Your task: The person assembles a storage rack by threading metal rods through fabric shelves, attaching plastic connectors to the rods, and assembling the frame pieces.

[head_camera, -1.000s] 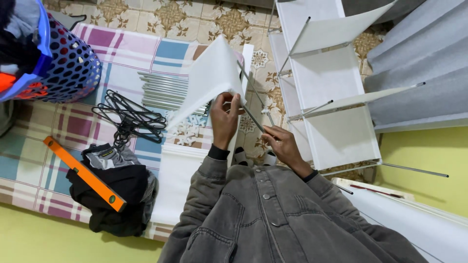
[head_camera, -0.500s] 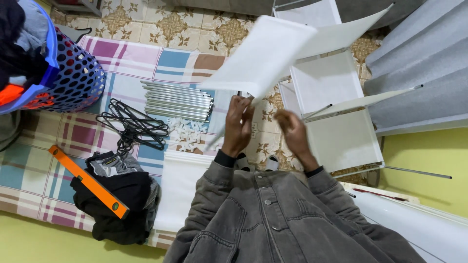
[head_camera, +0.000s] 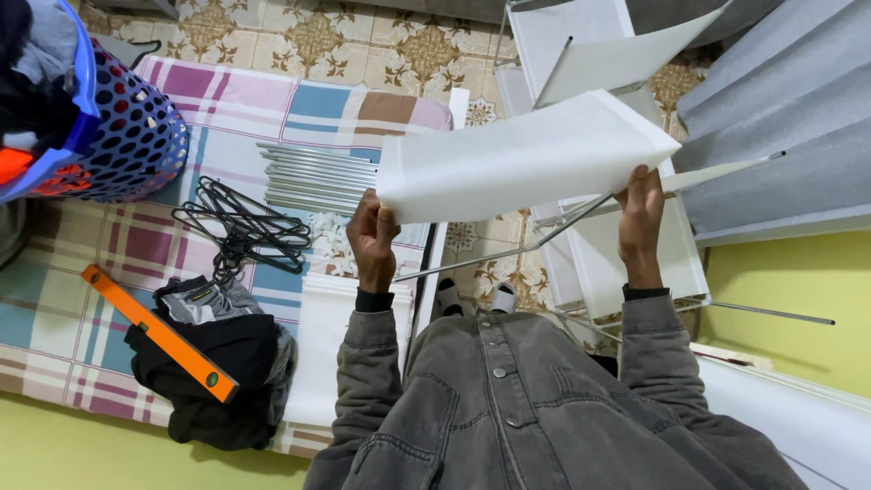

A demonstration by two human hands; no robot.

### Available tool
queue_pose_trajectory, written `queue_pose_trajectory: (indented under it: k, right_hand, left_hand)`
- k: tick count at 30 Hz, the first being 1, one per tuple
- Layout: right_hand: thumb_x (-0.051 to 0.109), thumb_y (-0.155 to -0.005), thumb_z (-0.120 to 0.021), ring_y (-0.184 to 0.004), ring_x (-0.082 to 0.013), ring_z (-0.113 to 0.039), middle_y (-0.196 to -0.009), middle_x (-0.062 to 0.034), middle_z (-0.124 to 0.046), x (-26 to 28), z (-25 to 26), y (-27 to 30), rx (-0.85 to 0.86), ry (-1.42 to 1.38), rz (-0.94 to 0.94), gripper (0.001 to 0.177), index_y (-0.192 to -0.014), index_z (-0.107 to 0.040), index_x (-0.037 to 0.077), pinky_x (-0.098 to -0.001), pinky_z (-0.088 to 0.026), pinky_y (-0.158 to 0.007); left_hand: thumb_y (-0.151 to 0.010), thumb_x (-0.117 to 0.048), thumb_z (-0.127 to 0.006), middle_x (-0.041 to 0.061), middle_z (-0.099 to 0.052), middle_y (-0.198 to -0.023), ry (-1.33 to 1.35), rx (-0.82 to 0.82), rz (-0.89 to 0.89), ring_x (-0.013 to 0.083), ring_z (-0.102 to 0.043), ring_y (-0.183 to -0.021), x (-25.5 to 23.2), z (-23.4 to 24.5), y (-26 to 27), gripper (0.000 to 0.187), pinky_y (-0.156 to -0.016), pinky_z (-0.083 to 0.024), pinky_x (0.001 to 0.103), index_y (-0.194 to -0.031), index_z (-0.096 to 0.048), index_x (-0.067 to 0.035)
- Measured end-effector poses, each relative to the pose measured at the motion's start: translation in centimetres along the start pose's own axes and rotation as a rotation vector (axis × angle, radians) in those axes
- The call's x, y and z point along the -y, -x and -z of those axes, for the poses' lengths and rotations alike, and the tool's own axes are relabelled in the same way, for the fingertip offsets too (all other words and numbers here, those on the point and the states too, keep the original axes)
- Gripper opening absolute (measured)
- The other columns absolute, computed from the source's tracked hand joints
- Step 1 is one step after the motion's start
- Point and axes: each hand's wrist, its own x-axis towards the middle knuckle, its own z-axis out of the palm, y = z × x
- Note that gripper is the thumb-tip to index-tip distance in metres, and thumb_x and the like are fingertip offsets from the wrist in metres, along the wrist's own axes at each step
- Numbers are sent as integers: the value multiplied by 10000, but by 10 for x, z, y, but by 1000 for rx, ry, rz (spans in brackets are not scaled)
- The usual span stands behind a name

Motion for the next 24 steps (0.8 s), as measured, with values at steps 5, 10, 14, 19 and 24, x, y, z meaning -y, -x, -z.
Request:
queue_pose_trajectory:
  k: [5,10,14,19,24]
  right_hand:
    - [452,-1129,-544,-1083,-99,-570,-1204,-31,-606,10,-7,-4,-13,-12,51,533,-1398,-527,-7,-271,-506,-973]
    - [423,-1135,-572,-852,-50,-483,-966,31,-595,-2,-4,-3,4,97,20,409,-1149,-624,17,-213,-425,-777]
    - [408,-1140,-601,-836,-50,-458,-920,39,-553,-20,-7,1,0,96,-24,385,-1089,-620,27,-216,-406,-766]
    - [408,-1109,-578,-853,-59,-548,-941,26,-625,-26,-12,4,44,96,-98,369,-1093,-623,43,-237,-492,-788]
    - [406,-1107,-574,-885,-82,-593,-988,0,-653,-46,-4,10,65,93,-178,389,-1142,-633,23,-282,-555,-809]
  left_hand:
    - [-1054,-459,-622,-70,-526,-792,52,-191,196,32,-435,-638,-2,13,-2,360,-528,-359,192,-1002,-648,-104]
    - [-1041,-449,-637,-63,-517,-761,125,-295,312,27,-386,-598,15,19,1,365,-509,-326,198,-997,-653,-86]
    - [-1045,-433,-654,-51,-492,-734,226,-319,365,31,-358,-571,38,23,7,363,-497,-311,209,-1012,-652,-72]
    - [-1021,-438,-634,-53,-520,-768,189,-316,417,23,-363,-559,57,28,0,359,-474,-309,204,-1088,-645,-86]
    - [-1042,-426,-615,-48,-546,-801,111,-300,451,16,-362,-569,84,27,-4,382,-469,-312,202,-1148,-670,-64]
